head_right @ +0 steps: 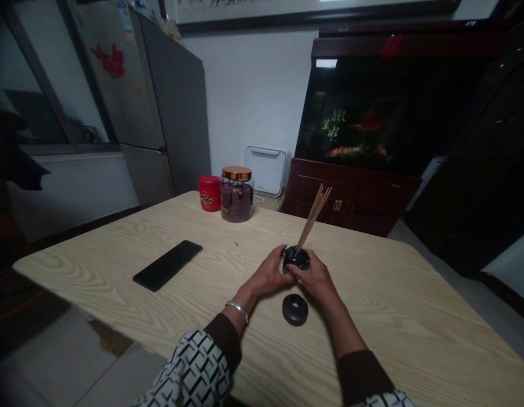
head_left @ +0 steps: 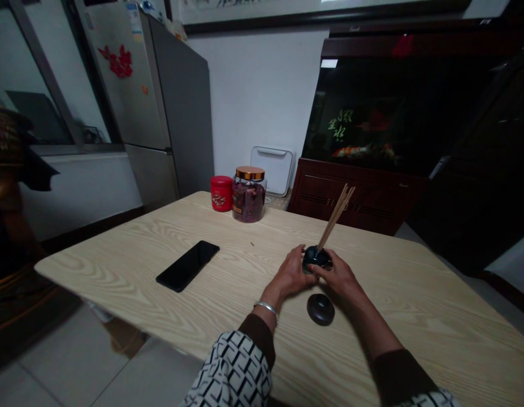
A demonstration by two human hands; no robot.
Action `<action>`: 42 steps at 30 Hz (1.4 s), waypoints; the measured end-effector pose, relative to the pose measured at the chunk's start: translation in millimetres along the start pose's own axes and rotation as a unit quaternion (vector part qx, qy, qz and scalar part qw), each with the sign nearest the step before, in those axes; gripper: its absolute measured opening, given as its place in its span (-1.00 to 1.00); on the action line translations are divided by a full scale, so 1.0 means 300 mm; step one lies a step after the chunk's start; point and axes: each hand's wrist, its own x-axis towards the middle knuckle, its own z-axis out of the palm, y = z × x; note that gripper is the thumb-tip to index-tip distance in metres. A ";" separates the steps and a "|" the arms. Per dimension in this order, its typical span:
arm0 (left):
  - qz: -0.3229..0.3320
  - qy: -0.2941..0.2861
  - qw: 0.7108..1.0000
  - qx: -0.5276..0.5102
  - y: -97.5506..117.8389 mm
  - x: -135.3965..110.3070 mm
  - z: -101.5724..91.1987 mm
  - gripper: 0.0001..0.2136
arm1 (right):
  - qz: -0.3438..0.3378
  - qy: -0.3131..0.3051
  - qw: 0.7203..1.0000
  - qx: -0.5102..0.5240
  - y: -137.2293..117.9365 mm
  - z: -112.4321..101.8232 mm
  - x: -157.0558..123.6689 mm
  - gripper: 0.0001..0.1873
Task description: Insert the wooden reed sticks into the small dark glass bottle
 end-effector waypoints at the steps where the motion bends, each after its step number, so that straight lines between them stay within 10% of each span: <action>1: -0.006 0.011 1.000 -0.003 -0.009 0.002 -0.001 -0.11 | -0.001 0.009 1.000 -0.004 0.006 0.002 0.025 -0.38; 11: -0.027 0.049 0.998 0.032 -0.016 0.017 0.001 -0.48 | 0.007 0.060 0.998 0.021 0.087 0.008 0.259 -0.37; 20: -0.046 0.063 0.997 -0.021 0.001 -0.015 -0.004 -0.71 | 0.046 0.078 0.994 0.060 0.066 -0.072 -0.007 -0.77; 24: -0.032 0.055 0.997 -0.046 0.168 0.022 -0.083 -0.70 | 0.021 0.053 0.994 0.096 -0.130 -0.243 -0.030 -0.61; 28: 0.082 0.014 0.985 -0.150 0.502 0.084 -0.235 -0.49 | -0.067 0.006 0.979 0.191 -0.455 -0.457 0.017 -0.28; 34: 0.185 -0.111 0.902 -0.374 0.903 0.045 -0.392 -0.24 | -0.184 -0.030 0.917 0.354 -0.810 -0.644 -0.034 -0.12; 42: 0.183 -0.125 0.822 -0.525 0.809 -0.060 -0.310 -0.20 | -0.199 -0.028 0.858 0.472 -0.741 -0.540 -0.162 -0.15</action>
